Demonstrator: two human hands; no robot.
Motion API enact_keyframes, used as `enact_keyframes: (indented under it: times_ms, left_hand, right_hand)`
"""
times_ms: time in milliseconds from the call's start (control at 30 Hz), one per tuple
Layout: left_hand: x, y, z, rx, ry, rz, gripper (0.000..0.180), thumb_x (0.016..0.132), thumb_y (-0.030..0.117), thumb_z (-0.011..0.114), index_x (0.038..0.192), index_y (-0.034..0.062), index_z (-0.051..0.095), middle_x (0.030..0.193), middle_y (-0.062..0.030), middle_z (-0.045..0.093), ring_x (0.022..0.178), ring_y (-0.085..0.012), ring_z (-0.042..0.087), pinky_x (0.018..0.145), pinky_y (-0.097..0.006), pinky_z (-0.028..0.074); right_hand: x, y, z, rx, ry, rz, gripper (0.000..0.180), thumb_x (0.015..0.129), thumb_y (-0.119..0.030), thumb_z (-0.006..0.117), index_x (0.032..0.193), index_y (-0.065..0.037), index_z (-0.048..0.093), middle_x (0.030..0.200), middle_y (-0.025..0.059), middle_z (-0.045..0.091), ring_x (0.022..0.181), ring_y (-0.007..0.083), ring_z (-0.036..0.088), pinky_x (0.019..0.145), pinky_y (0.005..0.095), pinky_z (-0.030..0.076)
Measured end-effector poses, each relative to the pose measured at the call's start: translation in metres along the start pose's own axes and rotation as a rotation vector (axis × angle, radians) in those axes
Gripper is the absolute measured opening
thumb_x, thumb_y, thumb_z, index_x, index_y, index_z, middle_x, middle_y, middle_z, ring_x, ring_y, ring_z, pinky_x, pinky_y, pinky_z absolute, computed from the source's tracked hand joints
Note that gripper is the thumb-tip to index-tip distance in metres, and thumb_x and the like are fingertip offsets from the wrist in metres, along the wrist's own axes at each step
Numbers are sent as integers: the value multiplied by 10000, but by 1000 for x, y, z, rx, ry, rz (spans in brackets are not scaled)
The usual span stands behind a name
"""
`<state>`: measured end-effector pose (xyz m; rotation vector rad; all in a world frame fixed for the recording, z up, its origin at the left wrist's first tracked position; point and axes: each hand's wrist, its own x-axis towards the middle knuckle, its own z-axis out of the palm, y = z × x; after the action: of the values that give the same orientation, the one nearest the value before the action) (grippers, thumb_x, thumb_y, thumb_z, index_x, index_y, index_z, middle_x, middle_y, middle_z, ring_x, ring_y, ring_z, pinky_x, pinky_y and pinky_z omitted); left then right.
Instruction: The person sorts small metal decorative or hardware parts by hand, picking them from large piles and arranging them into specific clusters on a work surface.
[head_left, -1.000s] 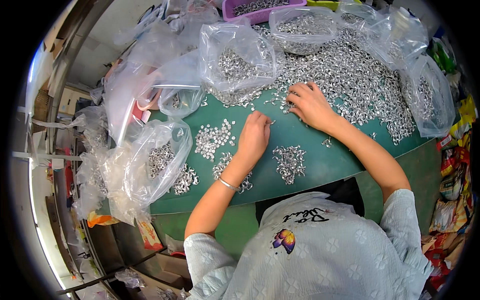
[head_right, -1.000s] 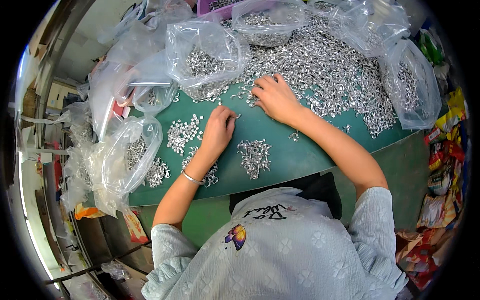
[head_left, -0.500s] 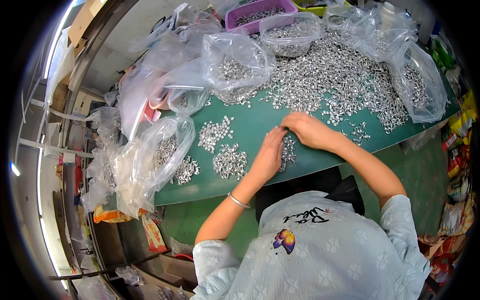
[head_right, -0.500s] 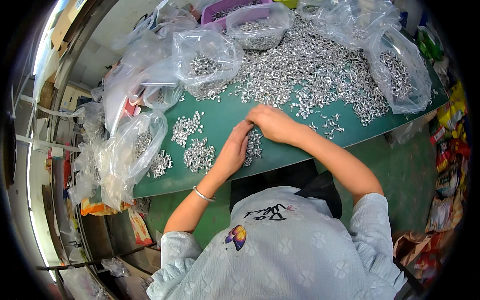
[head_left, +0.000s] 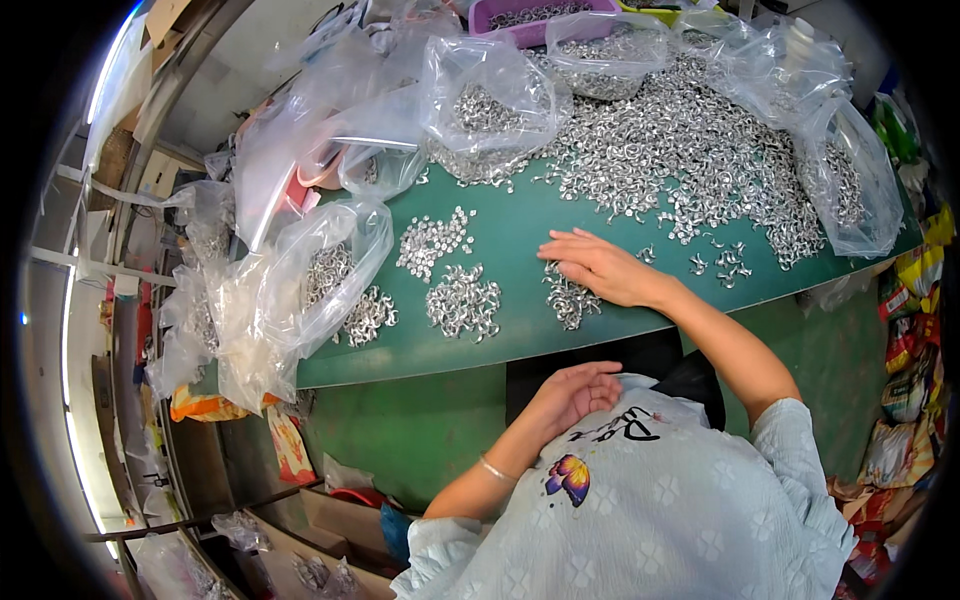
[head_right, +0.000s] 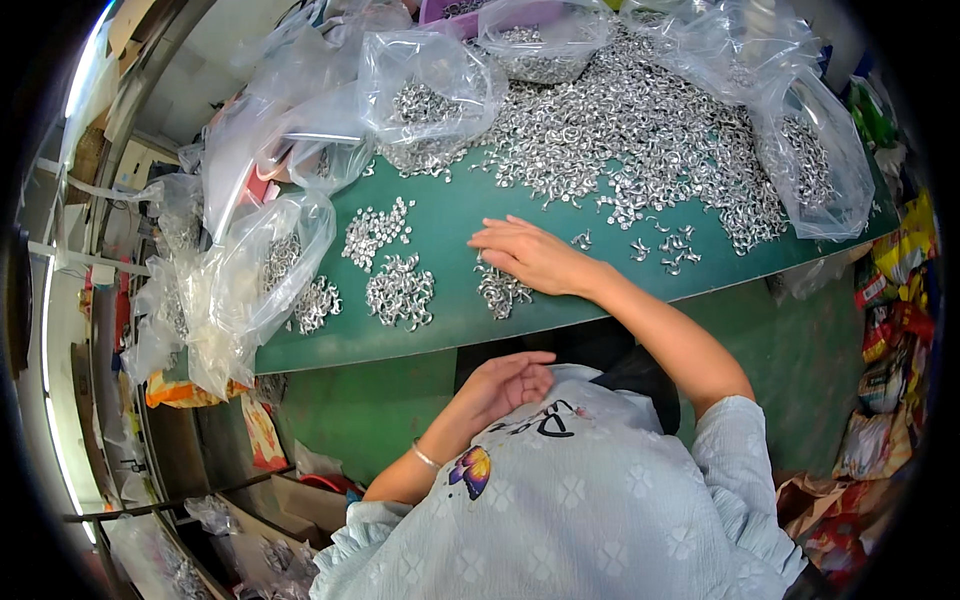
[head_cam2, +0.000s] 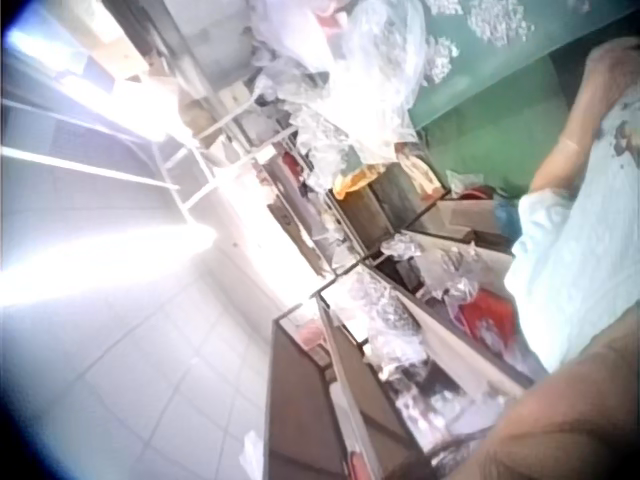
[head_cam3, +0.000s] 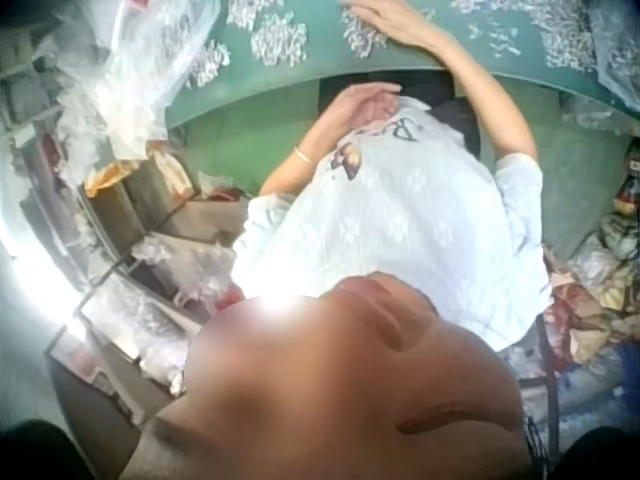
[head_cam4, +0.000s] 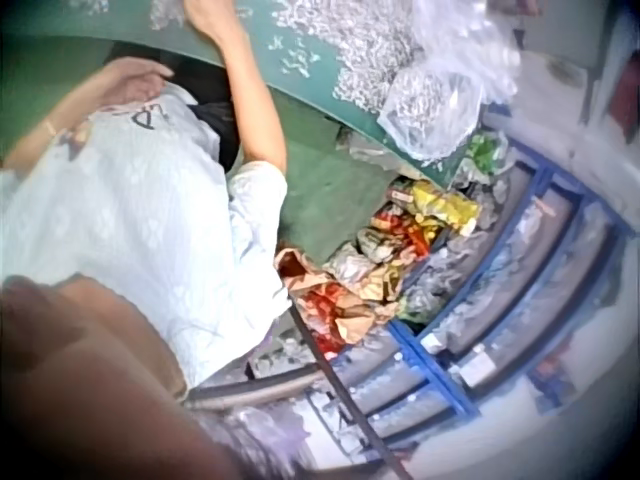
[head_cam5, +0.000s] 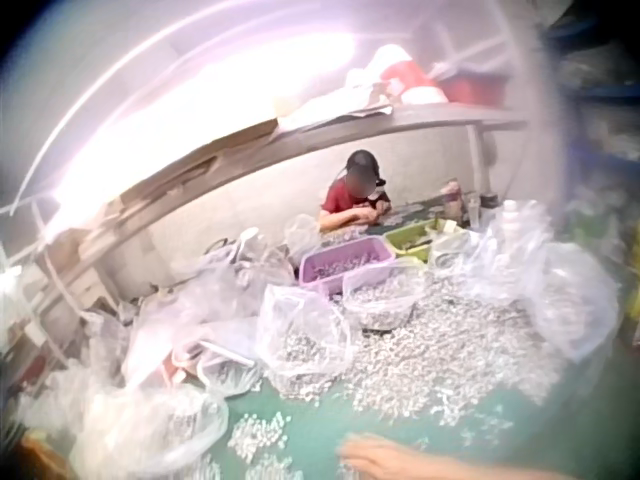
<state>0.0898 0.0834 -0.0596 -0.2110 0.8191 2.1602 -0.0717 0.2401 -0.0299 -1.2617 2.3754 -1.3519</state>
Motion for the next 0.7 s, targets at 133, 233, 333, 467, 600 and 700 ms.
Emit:
enact_keyframes:
  times_ms: [133,233,333,467,600,700]
  left_hand:
    - [21,-13,-22,-367,1,-14,553,994,272,424,1382,-116,354,1406,-286,433,1290,-341,477,1092,-421,384]
    - [31,-7,-24,-443,-136,13,695,978,410,412,1409,-125,309,1470,-311,325,1372,-378,364,1125,-454,327]
    - [39,-2,-24,-651,-334,-3,733,978,441,375,1418,-137,276,1490,-327,268,1389,-412,316,1135,-467,311]
    - [38,2,-19,-725,-366,-50,803,965,498,371,1431,-140,231,1512,-337,191,1416,-425,244,1154,-482,266]
    - [39,4,-13,-803,-373,-71,799,957,516,379,1449,-97,236,1518,-315,204,1423,-417,230,1176,-504,195]
    - [40,-3,-16,-900,-362,-20,731,962,502,371,1464,-19,271,1527,-261,236,1418,-401,248,1176,-531,166]
  right_hand:
    - [-8,-1,-4,28,-160,8,334,971,-208,515,1257,-49,584,1365,120,535,1353,296,406,1133,450,294]
    - [-1,-9,-5,-2,-58,-64,362,934,-263,576,1228,-54,609,1337,118,558,1340,292,424,1136,461,291]
    - [6,-11,0,-95,-96,-135,395,885,-317,641,1184,-59,641,1312,122,578,1325,298,443,1134,468,296]
    - [-3,-12,3,-96,-196,-199,393,846,-338,682,1126,-63,675,1306,121,582,1318,305,449,1132,485,298]
    - [-13,-20,4,-59,-204,-201,388,806,-312,719,1082,-42,682,1299,125,585,1311,306,457,1126,500,306]
    - [-28,-25,8,-50,-207,-213,383,797,-281,717,1095,-45,669,1321,123,568,1310,311,458,1123,511,308]
